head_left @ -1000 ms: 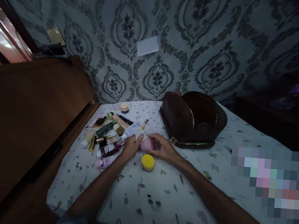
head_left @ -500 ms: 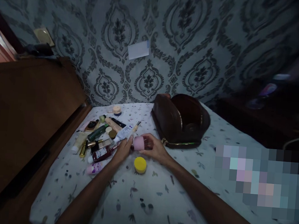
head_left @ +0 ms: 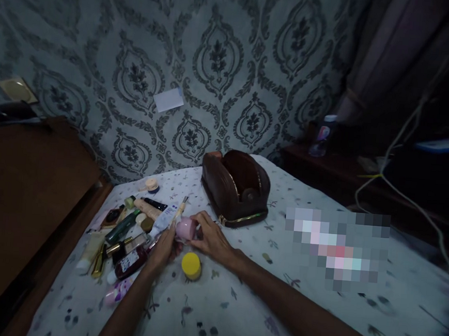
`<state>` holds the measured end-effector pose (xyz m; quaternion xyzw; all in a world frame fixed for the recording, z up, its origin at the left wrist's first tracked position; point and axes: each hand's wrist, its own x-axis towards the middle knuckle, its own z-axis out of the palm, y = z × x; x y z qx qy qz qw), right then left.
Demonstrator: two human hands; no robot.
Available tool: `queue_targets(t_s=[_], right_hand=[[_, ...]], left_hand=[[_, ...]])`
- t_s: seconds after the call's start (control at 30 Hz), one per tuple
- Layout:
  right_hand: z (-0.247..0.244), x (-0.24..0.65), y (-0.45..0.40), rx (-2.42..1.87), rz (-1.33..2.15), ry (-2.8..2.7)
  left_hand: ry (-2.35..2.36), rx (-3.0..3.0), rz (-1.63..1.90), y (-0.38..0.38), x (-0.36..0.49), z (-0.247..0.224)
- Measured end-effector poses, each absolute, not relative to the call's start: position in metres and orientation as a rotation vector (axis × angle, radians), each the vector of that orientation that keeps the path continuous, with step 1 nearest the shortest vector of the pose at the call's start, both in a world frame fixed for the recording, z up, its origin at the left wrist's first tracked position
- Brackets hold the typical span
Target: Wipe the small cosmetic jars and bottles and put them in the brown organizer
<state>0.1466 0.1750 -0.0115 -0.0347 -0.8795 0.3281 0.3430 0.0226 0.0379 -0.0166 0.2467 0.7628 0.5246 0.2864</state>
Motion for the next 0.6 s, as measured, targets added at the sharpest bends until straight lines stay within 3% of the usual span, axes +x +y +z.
queue_targets(t_s=[0.17,0.6], right_hand=[[-0.0139,0.1447,0.1763,-0.098,0.769,-2.320],[-0.0161,0.1409,0.1739,-0.220,0.740,-2.277]], left_hand=[[1.923,0.435,1.471,0.0424,0.0242,-0.0118],[1.833,0.563,1.672,0.0433,0.0263,-0.0062]])
